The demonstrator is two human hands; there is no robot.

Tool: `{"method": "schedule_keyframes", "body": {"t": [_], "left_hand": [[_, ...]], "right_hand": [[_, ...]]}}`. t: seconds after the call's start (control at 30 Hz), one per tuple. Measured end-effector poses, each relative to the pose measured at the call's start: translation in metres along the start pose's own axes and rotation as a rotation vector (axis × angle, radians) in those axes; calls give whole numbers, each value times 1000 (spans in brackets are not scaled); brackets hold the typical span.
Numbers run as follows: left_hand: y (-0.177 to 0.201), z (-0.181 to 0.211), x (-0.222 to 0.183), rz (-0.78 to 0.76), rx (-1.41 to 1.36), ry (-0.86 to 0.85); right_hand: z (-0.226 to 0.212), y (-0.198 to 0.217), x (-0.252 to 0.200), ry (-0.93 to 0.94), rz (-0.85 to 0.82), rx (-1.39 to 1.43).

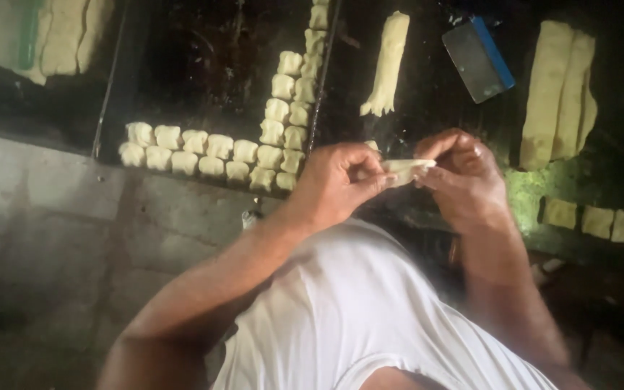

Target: Shaping and folding pieces of dough into rolls on a bakery work surface.

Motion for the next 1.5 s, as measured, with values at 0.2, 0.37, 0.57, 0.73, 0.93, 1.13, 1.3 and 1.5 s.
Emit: {"method": "schedule_keyframes", "body": {"t": [0.2,0.37,0.57,0.73,0.93,1.13,1.3,1.5], "left_hand": [[1,-26,-13,73,176,158],[31,-47,-26,243,290,288],[30,-52,-31,310,121,182],[16,-57,-27,252,-173,224],[-14,-61,-21,-3,-130,380],[5,-67,-28,115,-432,477],[28,-71,-36,184,-487,525],[79,-15,-32,251,90,176]], "right_hand": [[-22,-1,-10,50,-149,305],[-56,10,-12,206,-153,165],[5,9,5,-317,296,-783],[18,8,6,-224,58,-487],[-3,-23,16,-128,99,-596],[-37,-83,-17,616,13,-1360],[-34,-115,-14,741,-126,-1470],[-37,-147,18,792,-213,-1431]]}}
Point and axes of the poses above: each hand's wrist, its own x-axis towards the middle knuckle, its own y-axis out of the back of the hand, z = x × y, the point moved 10 cm from there along x, towards the middle knuckle, and after that the axes turned 5 degrees about -x, right-handed, at the moved point
